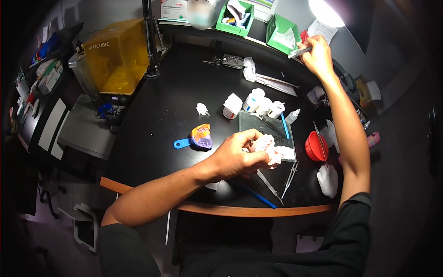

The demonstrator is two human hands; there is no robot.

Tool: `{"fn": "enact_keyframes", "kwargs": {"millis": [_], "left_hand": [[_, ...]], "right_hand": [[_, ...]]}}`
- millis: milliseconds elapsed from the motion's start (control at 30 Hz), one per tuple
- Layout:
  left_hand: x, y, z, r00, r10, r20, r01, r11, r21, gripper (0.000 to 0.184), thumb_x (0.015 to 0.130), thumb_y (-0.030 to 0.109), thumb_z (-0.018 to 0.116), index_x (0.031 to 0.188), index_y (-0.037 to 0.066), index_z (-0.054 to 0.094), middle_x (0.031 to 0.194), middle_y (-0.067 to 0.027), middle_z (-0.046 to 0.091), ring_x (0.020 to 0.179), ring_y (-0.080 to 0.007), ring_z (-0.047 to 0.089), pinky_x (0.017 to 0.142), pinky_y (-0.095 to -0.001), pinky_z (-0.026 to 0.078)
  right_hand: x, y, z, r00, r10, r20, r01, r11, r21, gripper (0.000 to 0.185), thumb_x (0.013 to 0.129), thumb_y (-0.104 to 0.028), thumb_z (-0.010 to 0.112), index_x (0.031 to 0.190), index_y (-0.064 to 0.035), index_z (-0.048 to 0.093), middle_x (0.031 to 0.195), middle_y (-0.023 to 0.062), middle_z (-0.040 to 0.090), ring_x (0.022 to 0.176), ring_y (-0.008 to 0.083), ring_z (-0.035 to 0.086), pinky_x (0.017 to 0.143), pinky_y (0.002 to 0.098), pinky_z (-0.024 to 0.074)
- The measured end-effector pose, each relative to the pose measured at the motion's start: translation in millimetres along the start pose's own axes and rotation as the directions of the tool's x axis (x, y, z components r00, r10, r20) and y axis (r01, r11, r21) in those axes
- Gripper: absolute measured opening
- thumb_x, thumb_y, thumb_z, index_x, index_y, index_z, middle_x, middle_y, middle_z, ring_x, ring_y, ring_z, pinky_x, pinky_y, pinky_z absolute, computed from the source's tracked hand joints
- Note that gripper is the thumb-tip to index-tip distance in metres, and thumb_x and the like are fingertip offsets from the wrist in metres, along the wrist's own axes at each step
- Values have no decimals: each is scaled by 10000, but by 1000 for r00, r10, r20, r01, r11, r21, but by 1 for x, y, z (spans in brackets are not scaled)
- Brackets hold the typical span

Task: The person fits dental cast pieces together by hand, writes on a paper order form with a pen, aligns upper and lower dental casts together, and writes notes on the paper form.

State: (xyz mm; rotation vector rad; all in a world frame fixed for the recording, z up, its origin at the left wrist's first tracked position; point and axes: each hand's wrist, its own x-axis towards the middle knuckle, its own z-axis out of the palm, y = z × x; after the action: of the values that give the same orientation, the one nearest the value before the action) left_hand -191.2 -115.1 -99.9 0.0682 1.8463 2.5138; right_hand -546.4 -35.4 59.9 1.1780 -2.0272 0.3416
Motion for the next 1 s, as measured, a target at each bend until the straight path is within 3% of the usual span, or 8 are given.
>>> {"fn": "enact_keyframes", "kwargs": {"millis": [200, 267, 467, 633, 733, 833, 933, 1000], "left_hand": [[-2, 6, -4, 999, 12, -35, -8, 994, 110, 349, 914, 217, 754, 1191, 56, 616, 928, -35, 682, 715, -78, 627, 596, -262, 528], [-3, 5, -3, 998, 43, -51, -36, 991, 130, 371, 895, 255, 760, 1184, 56, 638, 943, -28, 695, 749, -77, 642, 603, -259, 540], [2, -7, -5, 986, 160, -46, -144, 958, 247, 399, 869, 253, 784, 1166, 24, 649, 957, -80, 716, 804, -115, 661, 660, -282, 546], [3, -6, -6, 985, 167, -52, -148, 954, 263, 405, 868, 263, 780, 1160, 16, 648, 972, -85, 733, 807, -119, 667, 709, -293, 550], [1, -2, -7, 990, 128, -62, -107, 959, 261, 397, 871, 263, 777, 1161, 24, 649, 957, -79, 727, 763, -106, 662, 645, -281, 545], [3, -1, -8, 992, 105, -73, -85, 967, 239, 389, 871, 261, 776, 1158, 31, 650, 943, -67, 718, 729, -94, 654, 598, -270, 545], [2, 3, -6, 989, 81, -123, -59, 983, 175, 356, 817, 254, 792, 1044, 2, 681, 908, -98, 765, 816, -143, 716, 752, -308, 570], [3, 2, -7, 987, 107, -121, -87, 983, 161, 344, 831, 223, 786, 1068, 2, 671, 884, -79, 746, 749, -116, 694, 657, -285, 557]], "right_hand": [[50, -13, 35, 962, 196, 188, -110, 915, -388, 335, 787, -98, 720, 1097, 26, 753, 1297, 278, 635, 1131, 453, 695, 973, 509, 583], [52, -12, 46, 973, 196, 119, -138, 916, -375, 366, 776, -145, 791, 1103, 13, 747, 1248, 282, 653, 1111, 471, 692, 944, 532, 581], [63, 3, 63, 976, 205, 74, -162, 909, -383, 305, 808, -112, 727, 1088, 9, 734, 1143, 279, 712, 1084, 475, 700, 945, 547, 572], [59, -13, 42, 976, 210, 64, -161, 884, -439, 288, 835, -149, 752, 1113, -74, 738, 1114, 227, 744, 1062, 445, 719, 899, 526, 585], [58, -17, 30, 980, 198, -31, -194, 896, -400, 256, 855, -172, 744, 1093, -78, 743, 1104, 197, 751, 1066, 430, 718, 909, 511, 586], [59, 2, 26, 962, 18, -272, -103, 947, -303, 180, 878, -209, 741, 957, -47, 727, 1000, 177, 743, 964, 413, 727, 846, 500, 574], [50, 13, 3, 925, 37, -379, -92, 988, -128, 252, 901, -237, 735, 813, -13, 658, 869, 171, 700, 818, 415, 694, 766, 494, 540], [35, 24, -11, 852, -131, -508, 93, 991, -99, 312, 880, -203, 770, 740, -1, 578, 757, 158, 632, 685, 344, 630, 700, 426, 514]]}}
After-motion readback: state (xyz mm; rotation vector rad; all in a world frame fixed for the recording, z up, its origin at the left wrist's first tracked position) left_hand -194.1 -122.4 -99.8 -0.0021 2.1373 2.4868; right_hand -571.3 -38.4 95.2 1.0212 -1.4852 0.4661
